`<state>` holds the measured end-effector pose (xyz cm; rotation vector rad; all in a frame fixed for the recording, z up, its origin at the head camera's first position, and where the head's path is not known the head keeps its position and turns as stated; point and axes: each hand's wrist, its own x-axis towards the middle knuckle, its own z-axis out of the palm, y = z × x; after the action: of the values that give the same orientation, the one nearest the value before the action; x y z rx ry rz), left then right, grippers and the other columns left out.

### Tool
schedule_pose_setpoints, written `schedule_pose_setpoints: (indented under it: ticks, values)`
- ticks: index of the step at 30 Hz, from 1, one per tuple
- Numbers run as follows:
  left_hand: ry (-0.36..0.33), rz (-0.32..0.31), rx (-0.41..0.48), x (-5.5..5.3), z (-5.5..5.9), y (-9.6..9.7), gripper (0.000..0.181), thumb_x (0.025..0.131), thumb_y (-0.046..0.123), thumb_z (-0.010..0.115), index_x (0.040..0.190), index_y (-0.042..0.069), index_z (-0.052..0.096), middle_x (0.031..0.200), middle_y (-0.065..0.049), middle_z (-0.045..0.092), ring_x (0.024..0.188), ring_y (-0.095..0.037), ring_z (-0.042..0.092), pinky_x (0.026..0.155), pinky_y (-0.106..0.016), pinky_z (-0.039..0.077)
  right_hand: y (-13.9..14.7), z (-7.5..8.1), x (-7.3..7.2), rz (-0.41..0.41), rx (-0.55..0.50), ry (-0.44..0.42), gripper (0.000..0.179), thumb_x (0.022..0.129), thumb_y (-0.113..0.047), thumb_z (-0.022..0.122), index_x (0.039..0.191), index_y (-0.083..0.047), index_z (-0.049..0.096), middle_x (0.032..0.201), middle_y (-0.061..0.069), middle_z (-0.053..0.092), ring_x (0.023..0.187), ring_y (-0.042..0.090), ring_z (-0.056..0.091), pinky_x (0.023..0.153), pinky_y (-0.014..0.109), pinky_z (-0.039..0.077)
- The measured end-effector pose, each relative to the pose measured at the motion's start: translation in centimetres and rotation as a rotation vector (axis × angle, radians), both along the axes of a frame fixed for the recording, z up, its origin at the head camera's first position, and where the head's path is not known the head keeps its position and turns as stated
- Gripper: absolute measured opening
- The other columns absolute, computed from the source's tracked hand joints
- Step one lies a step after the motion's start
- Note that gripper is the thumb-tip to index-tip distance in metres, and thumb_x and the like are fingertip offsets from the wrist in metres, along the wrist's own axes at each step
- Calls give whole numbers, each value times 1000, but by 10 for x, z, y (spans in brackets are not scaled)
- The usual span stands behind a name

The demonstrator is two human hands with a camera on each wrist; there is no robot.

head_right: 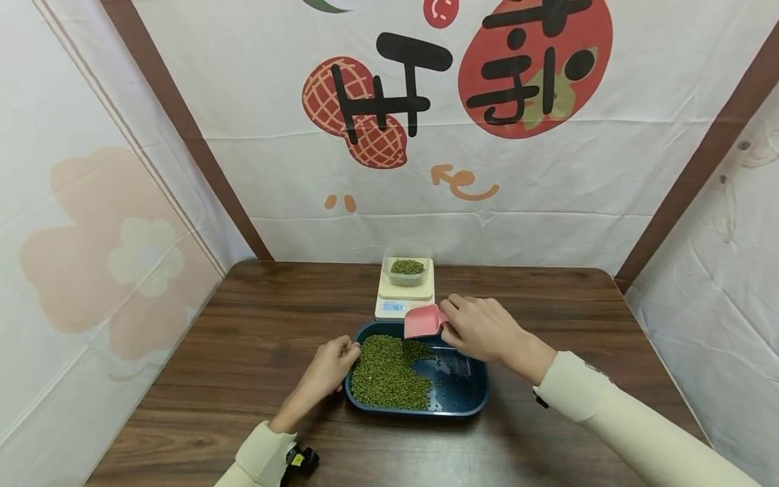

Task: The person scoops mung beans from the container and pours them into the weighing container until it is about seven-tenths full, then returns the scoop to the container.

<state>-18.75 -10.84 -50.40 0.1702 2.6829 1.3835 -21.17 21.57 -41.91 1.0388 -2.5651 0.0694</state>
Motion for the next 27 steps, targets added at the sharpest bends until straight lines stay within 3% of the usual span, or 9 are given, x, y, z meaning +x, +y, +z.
schedule_pose_setpoints:
  ticks: [13,27]
  values:
    - [-11,1,-22,0,0,0,32,110,23,49,81,11,51,57,3,45,39,-13,47,41,-27,45,6,-7,20,33,64,10,12,89,-19,72,96,-12,65,78,-4,55,57,4,36,45,21,22]
    - [-8,-7,8,1,1,0,33,111,22,49,80,11,49,55,2,44,38,-13,46,41,-27,45,23,-5,35,13,96,-33,12,86,-19,76,91,-14,65,75,-6,56,56,3,36,47,20,22]
